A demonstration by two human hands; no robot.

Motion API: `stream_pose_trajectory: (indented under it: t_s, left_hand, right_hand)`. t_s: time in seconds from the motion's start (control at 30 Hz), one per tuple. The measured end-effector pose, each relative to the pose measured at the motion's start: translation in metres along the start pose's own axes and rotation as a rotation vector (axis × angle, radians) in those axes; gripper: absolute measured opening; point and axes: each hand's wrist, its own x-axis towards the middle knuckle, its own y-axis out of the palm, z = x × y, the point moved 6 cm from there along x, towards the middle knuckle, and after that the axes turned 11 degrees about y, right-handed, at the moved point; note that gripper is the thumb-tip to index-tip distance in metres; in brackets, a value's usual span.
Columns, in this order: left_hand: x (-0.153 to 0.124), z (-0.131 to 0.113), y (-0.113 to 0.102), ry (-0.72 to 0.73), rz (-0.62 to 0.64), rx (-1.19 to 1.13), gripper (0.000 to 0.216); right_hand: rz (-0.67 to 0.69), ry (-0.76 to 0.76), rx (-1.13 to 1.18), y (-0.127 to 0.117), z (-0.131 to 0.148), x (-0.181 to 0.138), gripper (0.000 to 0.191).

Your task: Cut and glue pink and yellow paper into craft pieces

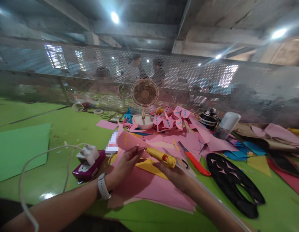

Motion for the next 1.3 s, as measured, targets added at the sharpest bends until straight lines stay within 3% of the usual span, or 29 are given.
stream_pose_trajectory:
  t_s: [0.13,0.23,0.33,0.4,0.47,0.57,0.7,0.93,1.1,1.2,1.3]
  left_hand:
    - [0.000,-0.005,0.002,-0.010,0.013,0.010,0.030]
    - [0.001,-0.007,0.000,-0.031,-0.042,-0.007,0.029]
    - [0.003,-0.007,-0.001,-0.036,-0.061,-0.041,0.029]
    - [0.004,-0.005,-0.002,-0.042,-0.055,-0.048,0.029]
    - [0.006,-0.004,-0.003,-0.041,-0.056,-0.044,0.028]
    - [0.009,-0.005,-0.006,-0.025,-0.077,-0.052,0.027]
    - [0.012,-0.007,-0.009,-0.036,-0.119,-0.105,0.026]
    - [0.018,-0.012,-0.014,0.014,-0.151,-0.135,0.022]
    - [0.018,-0.012,-0.014,0.007,-0.159,-0.146,0.021]
    - [0.018,-0.013,-0.013,0.031,-0.152,-0.142,0.020]
    - [0.018,-0.014,-0.015,0.042,-0.160,-0.142,0.020]
  right_hand:
    - [0.044,0.000,-0.027,-0.020,0.025,-0.008,0.027]
    - [-0.128,-0.148,-0.263,-0.055,0.059,-0.017,0.024]
    - [-0.230,-0.152,-0.399,-0.094,0.065,-0.020,0.022]
    - [-0.335,-0.153,-0.734,-0.121,0.053,-0.019,0.027]
    - [-0.329,-0.115,-0.888,-0.145,0.029,-0.016,0.031]
    - [-0.356,0.007,-1.016,-0.182,-0.013,-0.016,0.039]
    - [-0.321,0.078,-1.053,-0.209,-0.049,-0.021,0.045]
    - [-0.301,0.009,-1.068,-0.221,-0.068,-0.022,0.046]
    - [-0.282,0.024,-1.180,-0.219,-0.072,-0.023,0.034]
    - [-0.304,0.022,-1.208,-0.212,-0.058,-0.023,0.030]
    - [-0.355,-0.060,-1.156,-0.183,-0.027,-0.018,0.026]
